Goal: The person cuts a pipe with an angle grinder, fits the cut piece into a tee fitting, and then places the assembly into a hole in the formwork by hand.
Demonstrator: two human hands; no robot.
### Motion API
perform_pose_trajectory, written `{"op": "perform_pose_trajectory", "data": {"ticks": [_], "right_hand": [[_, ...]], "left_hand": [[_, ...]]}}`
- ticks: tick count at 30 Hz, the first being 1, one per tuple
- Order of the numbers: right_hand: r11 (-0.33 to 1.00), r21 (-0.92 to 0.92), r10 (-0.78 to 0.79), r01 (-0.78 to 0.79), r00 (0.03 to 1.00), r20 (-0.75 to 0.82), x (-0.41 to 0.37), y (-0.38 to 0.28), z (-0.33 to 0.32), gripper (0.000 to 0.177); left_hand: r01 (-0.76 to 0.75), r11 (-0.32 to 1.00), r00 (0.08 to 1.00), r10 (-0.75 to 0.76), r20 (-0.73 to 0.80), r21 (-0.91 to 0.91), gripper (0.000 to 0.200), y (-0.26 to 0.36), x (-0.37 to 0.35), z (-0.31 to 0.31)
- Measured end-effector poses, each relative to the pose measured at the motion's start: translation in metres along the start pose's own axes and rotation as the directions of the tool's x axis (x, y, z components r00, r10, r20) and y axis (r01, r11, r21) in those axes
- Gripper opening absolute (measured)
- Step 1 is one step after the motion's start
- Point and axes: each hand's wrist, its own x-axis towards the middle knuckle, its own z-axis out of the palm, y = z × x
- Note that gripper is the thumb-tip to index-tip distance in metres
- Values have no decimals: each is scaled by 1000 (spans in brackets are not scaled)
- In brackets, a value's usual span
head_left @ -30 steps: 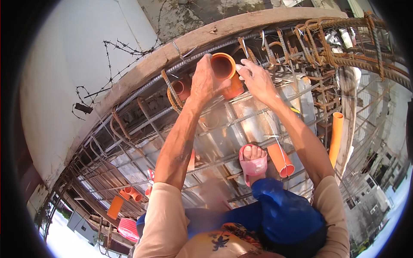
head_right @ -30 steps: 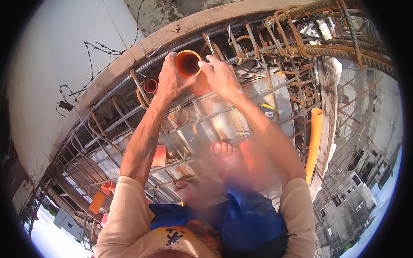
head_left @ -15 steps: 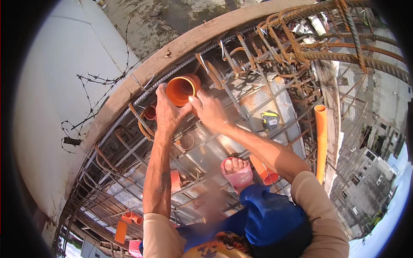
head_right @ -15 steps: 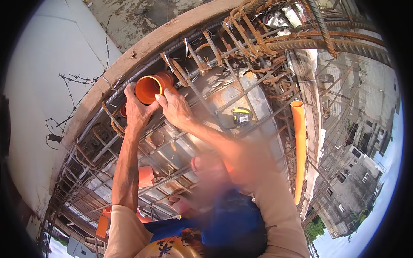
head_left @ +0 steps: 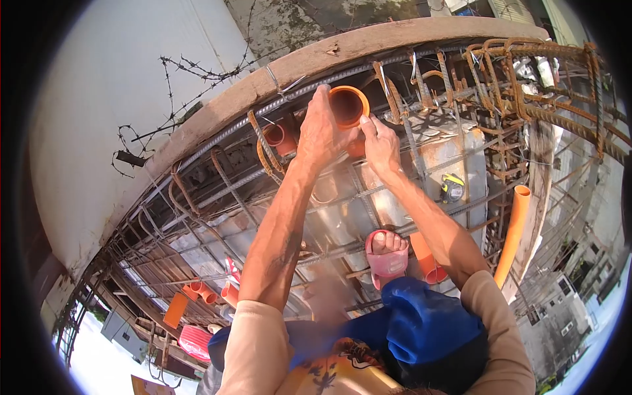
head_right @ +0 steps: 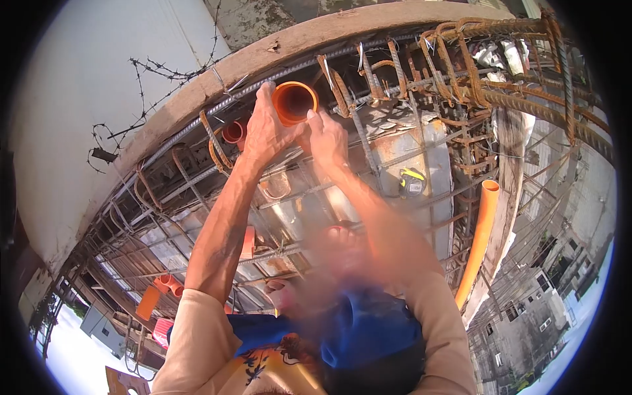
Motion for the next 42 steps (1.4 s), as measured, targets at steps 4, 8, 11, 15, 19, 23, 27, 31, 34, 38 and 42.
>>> {"op": "perform_pose_trajectory", "data": {"ticks": [4, 8, 11, 15, 19, 23, 27, 31, 34, 38, 42], "right_hand": [[999, 35, -14, 15, 1000, -14, 3, 10, 0, 47], [993, 98, 70, -70, 998, 1, 10, 23, 5, 50], [984, 115, 129, -137, 989, 77, 10, 25, 0, 55], [977, 169, 115, -128, 990, 84, 13, 32, 3, 53], [977, 150, 132, -148, 985, 110, 12, 28, -1, 54], [997, -59, 50, -50, 999, -6, 5, 20, -9, 47], [926, -136, -374, 353, 907, -193, -4, -33, -38, 36], [702, -351, -708, 620, 661, -248, 43, -51, -44, 26], [576, -390, -788, 719, 615, -30, 48, -38, -49, 37], [414, -361, -746, 836, 539, 391, 40, -26, -33, 79], [327, -453, -598, 829, 553, 581, 54, -25, -16, 93]], "left_hand": [[-1, 1000, 1000, 1, 0, 11, 97, 5, 1, 3], [-56, 996, 998, 56, 12, 66, 106, 0, 3, 7], [-38, 999, 998, 37, 42, 33, 105, 1, 3, 6], [-150, 986, 989, 148, 20, 78, 104, -5, 4, 8], [68, 978, 996, -57, 62, -197, 96, 7, -5, -8], [215, 888, 936, -306, -173, -407, 73, -12, -46, 3], [463, 744, 854, -521, 15, -481, 68, -36, -55, -7], [391, 774, 892, -452, 0, -498, 75, -43, -24, 10], [389, 750, 893, -449, 20, -535, 74, -27, -15, 13], [345, 772, 912, -411, -6, -535, 69, -24, -14, 15], [349, 838, 901, -423, -95, -419, 65, -14, -51, 8]]}}
